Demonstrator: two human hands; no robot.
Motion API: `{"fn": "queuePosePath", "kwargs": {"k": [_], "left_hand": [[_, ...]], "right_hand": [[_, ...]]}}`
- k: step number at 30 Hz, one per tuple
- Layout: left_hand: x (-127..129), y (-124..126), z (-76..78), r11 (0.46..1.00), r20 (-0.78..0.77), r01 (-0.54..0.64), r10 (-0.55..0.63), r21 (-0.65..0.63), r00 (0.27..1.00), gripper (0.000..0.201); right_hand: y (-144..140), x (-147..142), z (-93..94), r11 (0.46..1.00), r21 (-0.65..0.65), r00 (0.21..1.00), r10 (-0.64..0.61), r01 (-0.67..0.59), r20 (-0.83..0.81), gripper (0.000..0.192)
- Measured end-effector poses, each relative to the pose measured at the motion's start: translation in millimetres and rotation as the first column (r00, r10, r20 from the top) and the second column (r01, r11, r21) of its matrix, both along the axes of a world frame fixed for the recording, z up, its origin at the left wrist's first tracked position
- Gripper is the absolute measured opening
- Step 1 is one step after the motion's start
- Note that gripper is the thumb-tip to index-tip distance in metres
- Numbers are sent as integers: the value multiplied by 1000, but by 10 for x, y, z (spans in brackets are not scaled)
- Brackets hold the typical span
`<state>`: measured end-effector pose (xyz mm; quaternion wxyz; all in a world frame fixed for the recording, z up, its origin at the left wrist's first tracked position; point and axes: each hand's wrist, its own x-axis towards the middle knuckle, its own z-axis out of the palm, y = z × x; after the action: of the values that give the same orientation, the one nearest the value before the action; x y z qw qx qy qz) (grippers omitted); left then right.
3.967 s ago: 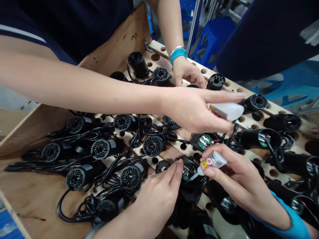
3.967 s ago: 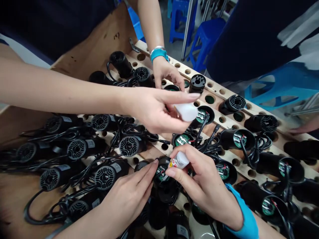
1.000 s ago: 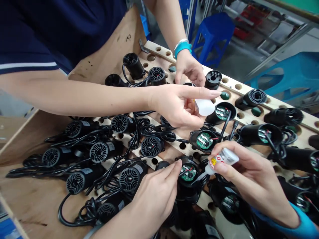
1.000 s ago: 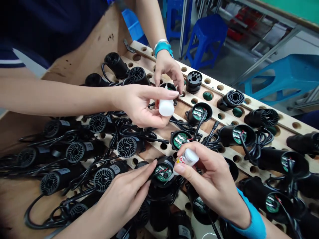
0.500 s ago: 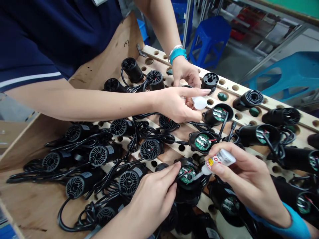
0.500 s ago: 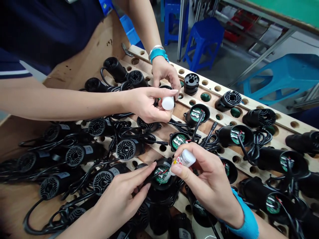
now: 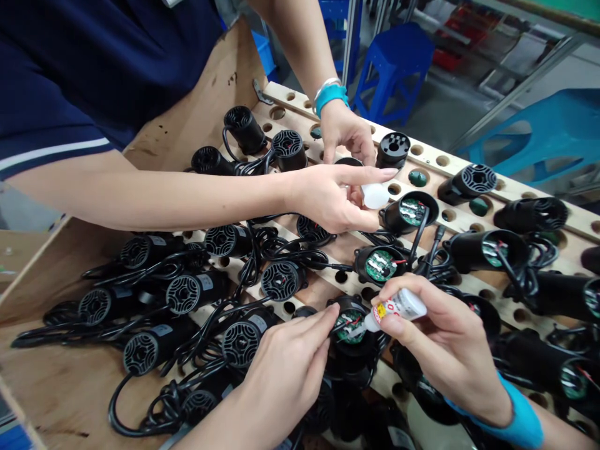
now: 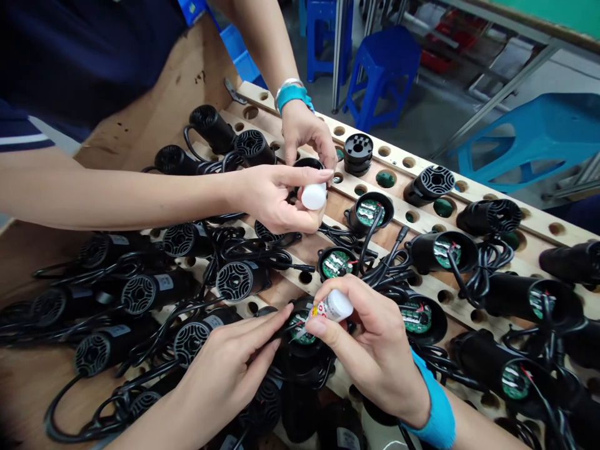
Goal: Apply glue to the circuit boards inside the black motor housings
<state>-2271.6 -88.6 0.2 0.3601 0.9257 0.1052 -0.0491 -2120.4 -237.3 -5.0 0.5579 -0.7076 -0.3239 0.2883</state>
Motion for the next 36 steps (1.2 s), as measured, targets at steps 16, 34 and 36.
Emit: {"fn": "queuePosePath", "kwargs": {"k": [16,34,36], "left_hand": [[11,11,-9,999,27,16,-17,38,999,42],[7,20,-11,996,50,38,-42,80,998,42],[-1,15,-18,996,54,37,-42,79,998,43]], "right_hand": [[8,-15,-36,999,32,999,-33,33,25,10],[-24,-2,-41,1000,26,1000,-17,18,-21,7],[-22,-3,-50,999,28,1000,-22,22,-19,7]]}}
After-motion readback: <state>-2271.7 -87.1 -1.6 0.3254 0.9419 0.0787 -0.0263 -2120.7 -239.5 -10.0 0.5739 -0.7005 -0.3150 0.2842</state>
